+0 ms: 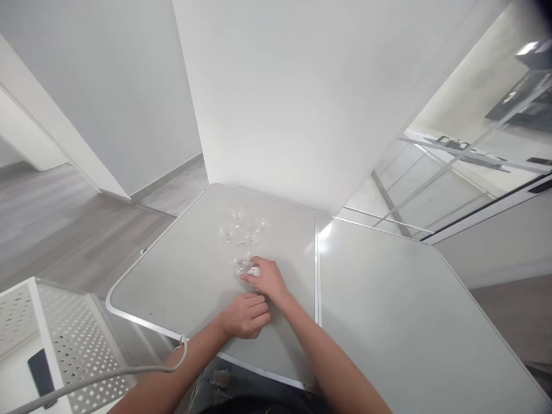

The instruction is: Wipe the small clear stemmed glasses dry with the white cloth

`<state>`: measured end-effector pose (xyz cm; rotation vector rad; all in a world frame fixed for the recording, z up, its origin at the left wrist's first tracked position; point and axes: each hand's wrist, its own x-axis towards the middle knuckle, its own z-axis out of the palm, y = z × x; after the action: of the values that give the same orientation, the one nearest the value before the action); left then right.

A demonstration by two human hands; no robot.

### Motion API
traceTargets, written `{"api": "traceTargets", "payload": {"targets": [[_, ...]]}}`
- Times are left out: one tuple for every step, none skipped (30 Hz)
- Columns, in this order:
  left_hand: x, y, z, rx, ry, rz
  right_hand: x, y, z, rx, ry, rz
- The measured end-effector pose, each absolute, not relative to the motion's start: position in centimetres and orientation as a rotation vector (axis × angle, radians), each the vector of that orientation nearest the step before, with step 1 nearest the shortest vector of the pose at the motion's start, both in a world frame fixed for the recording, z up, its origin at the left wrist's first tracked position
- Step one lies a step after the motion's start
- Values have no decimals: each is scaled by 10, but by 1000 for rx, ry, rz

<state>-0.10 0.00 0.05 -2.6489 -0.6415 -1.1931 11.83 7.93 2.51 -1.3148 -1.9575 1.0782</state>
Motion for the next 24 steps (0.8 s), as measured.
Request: {"api": "traceTargets", "payload": {"targets": [[-1,0,1,-2660,-643,-1186,134,78,27,-1332,-1865,1114],[-1,0,2,-2679,-647,-1189,152,76,30,-1349,-1745,1180],[1,-1,3,-2702,-665,-1207,170,73,34,-1349,-1609,1308],[5,-2,4,-2715,-728,-1261,188,70,38,-1302,-1456,1472],[10,-3,6,-2711,-867,-1356,205,66,43,-1228,-1302,1616],[17,-5,9,-2680,-1092,-1490,220,62,48,-1145,-1175,1717],[26,-6,13,-2610,-1380,-1656,231,56,54,-1079,-1089,1761],[36,-8,18,-2509,-1720,-1828,240,51,59,-1042,-1043,1759],[46,-9,23,-2413,-2026,-2000,245,46,64,-1030,-1034,1737],[55,-9,28,-2358,-2250,-2177,248,41,69,-1034,-1045,1711],[64,-9,32,-2379,-2381,-2333,248,36,72,-1041,-1066,1689],[72,-9,36,-2414,-2436,-2476,247,32,73,-1047,-1090,1671],[79,-8,40,-2451,-2441,-2604,246,28,75,-1056,-1116,1650],[84,-7,42,-2474,-2430,-2705,244,25,75,-1072,-1145,1618],[87,-7,44,-2464,-2423,-2791,243,23,75,-1098,-1179,1569],[89,-6,45,-2429,-2425,-2861,243,21,75,-1134,-1217,1508],[90,-5,46,-2382,-2428,-2915,243,20,75,-1173,-1254,1445],[90,-3,46,-2334,-2427,-2946,245,20,75,-1209,-1284,1386],[88,-1,47,-2293,-2421,-2950,247,20,75,-1235,-1299,1338],[86,1,48,-2266,-2411,-2930,251,20,76,-1250,-1297,1306],[82,4,49,-2251,-2403,-2898,255,20,76,-1261,-1279,1288],[79,8,51,-2248,-2399,-2867,260,20,75,-1273,-1254,1280],[75,11,53,-2246,-2395,-2848,265,20,75,-1291,-1231,1278],[72,14,56,-2236,-2386,-2849,271,19,74,-1313,-1216,1283]]}}
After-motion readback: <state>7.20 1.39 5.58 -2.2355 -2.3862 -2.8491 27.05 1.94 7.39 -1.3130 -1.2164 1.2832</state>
